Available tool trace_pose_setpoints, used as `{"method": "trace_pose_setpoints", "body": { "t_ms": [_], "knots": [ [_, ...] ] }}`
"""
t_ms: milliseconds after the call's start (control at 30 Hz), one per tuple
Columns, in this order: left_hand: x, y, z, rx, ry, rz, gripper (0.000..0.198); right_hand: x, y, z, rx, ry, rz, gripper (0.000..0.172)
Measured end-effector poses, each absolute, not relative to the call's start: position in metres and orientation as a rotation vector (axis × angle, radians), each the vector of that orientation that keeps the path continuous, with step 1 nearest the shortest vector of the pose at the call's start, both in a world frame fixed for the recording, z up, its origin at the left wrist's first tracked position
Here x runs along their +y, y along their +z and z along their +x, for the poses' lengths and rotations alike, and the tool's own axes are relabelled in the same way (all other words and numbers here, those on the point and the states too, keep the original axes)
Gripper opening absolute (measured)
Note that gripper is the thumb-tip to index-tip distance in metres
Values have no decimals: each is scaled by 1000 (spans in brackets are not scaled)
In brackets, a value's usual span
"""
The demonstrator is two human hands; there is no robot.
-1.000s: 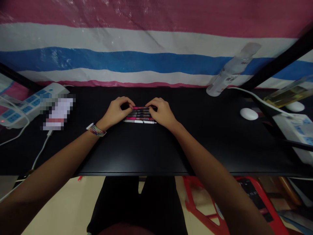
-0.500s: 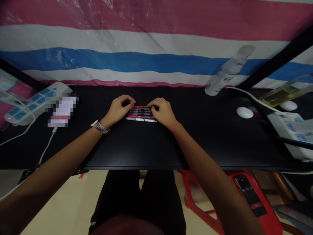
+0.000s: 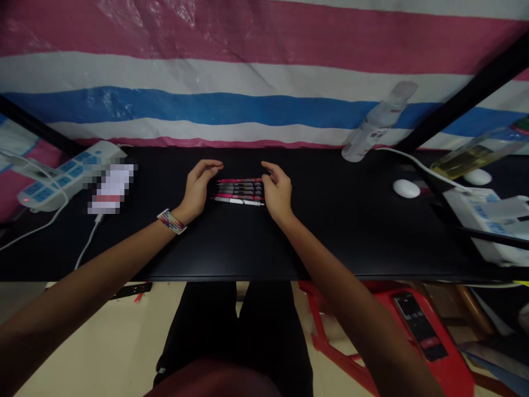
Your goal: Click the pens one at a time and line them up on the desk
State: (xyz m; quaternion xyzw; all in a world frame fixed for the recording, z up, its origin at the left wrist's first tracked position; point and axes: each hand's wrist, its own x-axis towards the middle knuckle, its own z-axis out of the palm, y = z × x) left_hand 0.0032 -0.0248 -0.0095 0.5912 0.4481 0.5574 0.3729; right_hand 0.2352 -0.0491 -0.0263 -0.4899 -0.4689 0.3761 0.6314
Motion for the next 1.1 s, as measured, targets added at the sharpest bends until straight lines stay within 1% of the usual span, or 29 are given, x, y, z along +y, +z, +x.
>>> {"method": "trace_pose_setpoints", "body": {
  "t_ms": [233, 400, 600, 733, 900, 1000, 1100],
  "knots": [
    [-32, -15, 17, 1072, 1410, 1413, 24, -51, -32, 217, -1141, 847, -1138, 40],
    [-31, -17, 22, 1072, 1424, 1363, 20, -45, -36, 217, -1183, 843, -1163, 39],
    [-34, -16, 20, 1089, 1392, 1423, 23, -44, -41, 218, -1306, 778, -1205, 34],
    [-34, -14, 18, 1107, 1376, 1482, 18, -43, -37, 221, -1398, 682, -1216, 35],
    [-45, -16, 13, 1110, 1364, 1594, 13, -61, -20, 229, -1710, 490, -1209, 25],
    [-55, -18, 8, 1125, 1364, 1699, 14, -83, -14, 232, -1913, 338, -1161, 17],
    [-65, -16, 3, 1190, 1365, 1837, 17, -103, -14, 234, -2080, 189, -1075, 16]
  ]
}}
